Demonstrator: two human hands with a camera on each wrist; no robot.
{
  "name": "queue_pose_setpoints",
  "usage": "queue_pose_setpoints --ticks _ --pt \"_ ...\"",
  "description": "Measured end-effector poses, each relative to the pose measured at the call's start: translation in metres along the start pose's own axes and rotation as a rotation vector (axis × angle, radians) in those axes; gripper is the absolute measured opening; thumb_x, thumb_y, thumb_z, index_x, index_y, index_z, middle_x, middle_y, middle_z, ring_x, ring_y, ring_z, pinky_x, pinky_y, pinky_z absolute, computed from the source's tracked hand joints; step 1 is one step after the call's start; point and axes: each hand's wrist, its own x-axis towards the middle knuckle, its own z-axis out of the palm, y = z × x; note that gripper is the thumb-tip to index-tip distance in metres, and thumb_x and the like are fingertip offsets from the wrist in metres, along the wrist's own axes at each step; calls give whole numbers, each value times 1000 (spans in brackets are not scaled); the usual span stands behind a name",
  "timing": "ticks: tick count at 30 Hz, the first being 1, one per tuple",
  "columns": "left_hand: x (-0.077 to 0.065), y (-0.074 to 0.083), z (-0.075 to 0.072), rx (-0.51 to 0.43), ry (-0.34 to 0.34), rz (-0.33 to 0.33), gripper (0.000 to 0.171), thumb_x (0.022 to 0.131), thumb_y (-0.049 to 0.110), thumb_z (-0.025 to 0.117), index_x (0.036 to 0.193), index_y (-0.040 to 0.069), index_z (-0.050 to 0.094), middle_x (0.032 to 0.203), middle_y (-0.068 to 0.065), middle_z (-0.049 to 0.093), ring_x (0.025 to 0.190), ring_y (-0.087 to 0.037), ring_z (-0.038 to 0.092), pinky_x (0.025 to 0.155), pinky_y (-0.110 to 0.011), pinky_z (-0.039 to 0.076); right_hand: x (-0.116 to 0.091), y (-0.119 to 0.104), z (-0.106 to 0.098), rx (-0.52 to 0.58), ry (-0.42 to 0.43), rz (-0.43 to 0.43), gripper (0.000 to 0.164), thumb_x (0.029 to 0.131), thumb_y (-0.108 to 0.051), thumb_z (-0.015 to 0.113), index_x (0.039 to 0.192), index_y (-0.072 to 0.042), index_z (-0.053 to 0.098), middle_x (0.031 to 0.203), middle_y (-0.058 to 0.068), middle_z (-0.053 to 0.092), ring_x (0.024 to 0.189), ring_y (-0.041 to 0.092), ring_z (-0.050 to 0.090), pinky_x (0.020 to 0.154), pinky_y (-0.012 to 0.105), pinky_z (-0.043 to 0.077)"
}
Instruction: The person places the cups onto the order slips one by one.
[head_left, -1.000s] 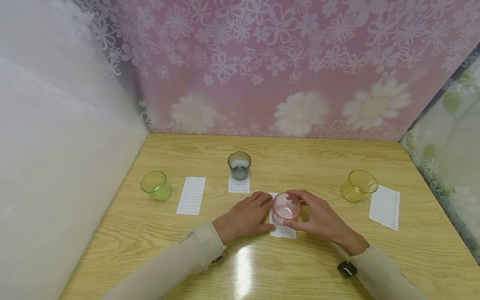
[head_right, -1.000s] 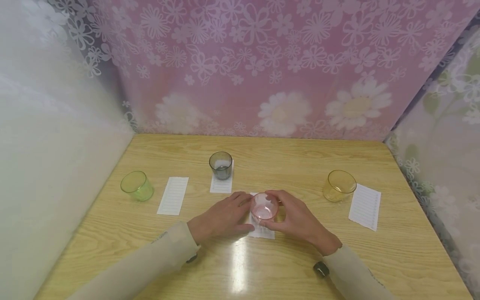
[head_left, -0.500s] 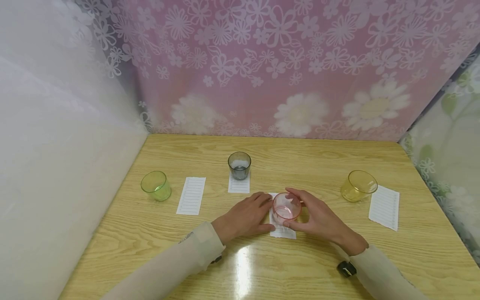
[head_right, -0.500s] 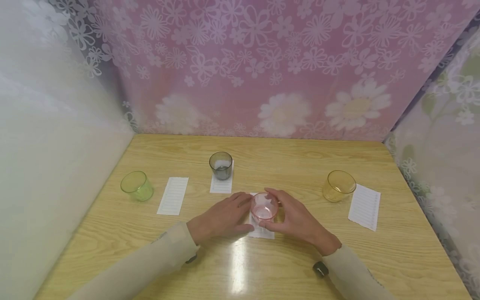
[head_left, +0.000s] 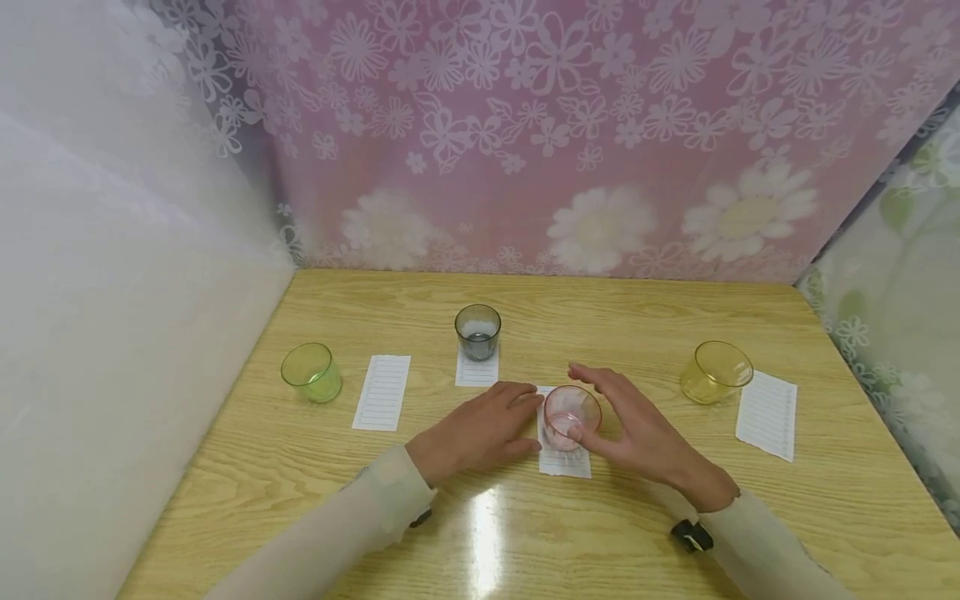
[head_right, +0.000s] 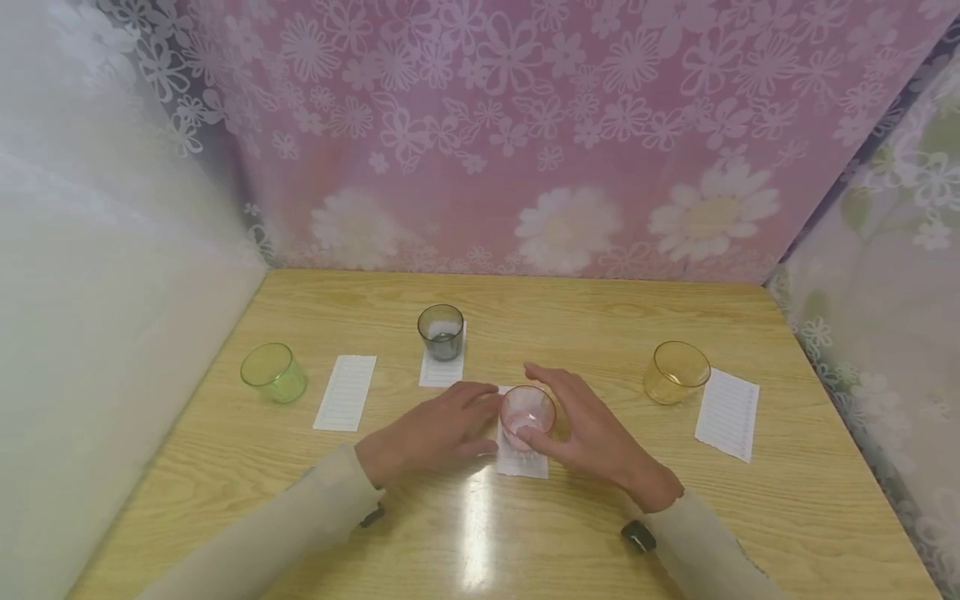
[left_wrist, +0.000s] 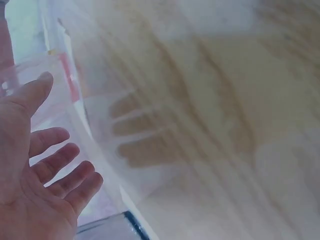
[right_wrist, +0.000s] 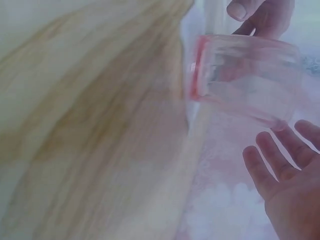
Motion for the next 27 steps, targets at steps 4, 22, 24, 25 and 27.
queue_pose_setpoints --ticks 4,22,24,25,27 --pt "-5 -1 -9 -16 42 -2 63 111 49 62 161 11 53 168 -7 48 157 -23 45 126 -37 44 4 -9 -4 3 23 -13 83 97 -22 84 168 -19 41 158 5 58 142 26 55 113 52 47" --pt "-28 -26 -52 -118 190 -23 55 110 37 68 157 10 58 166 -12 50 154 -31 49 121 -47 50 38 -65 -11 117 27 -11 77 105 -26 75 171 -26 35 163 0 52 153 27 47 120 61 42" --pt "-32 -31 -55 -119 216 -22 55 109 36 70 156 10 58 165 -13 51 154 -31 50 121 -47 50 43 -71 -8 127 19 -17 75 106 -26 74 171 -24 36 164 0 51 154 26 46 120 60 42" --pt "-34 -34 -56 -121 231 -20 55 109 35 71 156 9 59 165 -13 51 153 -31 50 120 -47 50 45 -73 -7 130 16 -22 73 107 -26 73 170 -23 37 164 2 51 154 27 45 120 60 43" --pt "-38 -38 -57 -124 260 -17 54 108 33 72 155 10 60 163 -13 53 151 -31 52 119 -47 51 49 -78 -4 127 12 -33 71 107 -26 72 170 -20 39 164 4 51 154 29 46 120 61 43"
